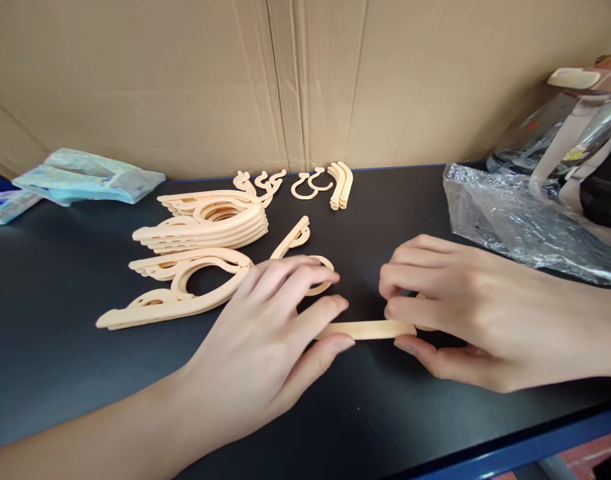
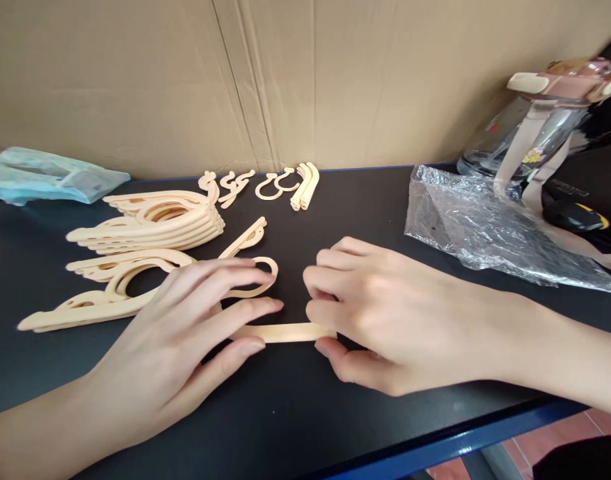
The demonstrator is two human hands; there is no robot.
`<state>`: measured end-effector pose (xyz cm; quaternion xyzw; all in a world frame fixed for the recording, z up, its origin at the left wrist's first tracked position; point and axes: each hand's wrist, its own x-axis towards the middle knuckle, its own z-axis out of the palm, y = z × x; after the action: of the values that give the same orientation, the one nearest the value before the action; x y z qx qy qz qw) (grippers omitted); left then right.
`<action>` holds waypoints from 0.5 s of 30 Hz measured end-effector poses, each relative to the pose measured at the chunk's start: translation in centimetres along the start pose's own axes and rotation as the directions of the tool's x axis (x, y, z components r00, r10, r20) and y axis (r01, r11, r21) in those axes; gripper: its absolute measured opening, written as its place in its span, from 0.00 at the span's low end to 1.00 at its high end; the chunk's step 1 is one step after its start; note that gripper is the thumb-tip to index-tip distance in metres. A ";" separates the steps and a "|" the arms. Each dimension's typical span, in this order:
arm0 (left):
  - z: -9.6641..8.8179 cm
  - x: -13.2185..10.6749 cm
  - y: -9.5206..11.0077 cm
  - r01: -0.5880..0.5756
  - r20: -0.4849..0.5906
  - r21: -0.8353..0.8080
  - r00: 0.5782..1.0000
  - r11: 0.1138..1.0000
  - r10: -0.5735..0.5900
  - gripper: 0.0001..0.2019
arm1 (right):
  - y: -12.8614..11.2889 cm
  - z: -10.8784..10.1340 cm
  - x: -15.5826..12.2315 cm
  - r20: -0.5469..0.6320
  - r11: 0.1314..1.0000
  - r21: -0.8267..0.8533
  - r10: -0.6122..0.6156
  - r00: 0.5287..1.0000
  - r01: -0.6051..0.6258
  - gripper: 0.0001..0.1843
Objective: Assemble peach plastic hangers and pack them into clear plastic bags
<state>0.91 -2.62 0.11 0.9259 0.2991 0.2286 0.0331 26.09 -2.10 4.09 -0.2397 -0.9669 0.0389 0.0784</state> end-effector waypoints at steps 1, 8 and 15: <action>0.1 -0.1 -0.1 0.036 -0.003 0.022 0.999 0.999 -0.036 0.13 | 0.1 -0.1 -0.1 -0.022 0.999 -0.039 0.004 1.000 -0.004 0.10; 0.7 -0.4 -0.6 0.128 0.050 0.054 0.990 0.990 -0.131 0.18 | 0.0 -0.4 -1.2 0.047 0.982 -0.175 0.079 0.996 -0.069 0.15; 0.5 -0.2 -0.4 0.151 0.072 0.051 0.985 0.987 -0.154 0.21 | -0.7 0.0 -1.2 0.057 0.958 -0.276 0.104 0.993 -0.085 0.14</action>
<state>0.72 -2.36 -0.52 0.9088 0.3727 0.1830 0.0408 26.84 -3.32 4.05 -0.2925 -0.9527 -0.0824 0.0086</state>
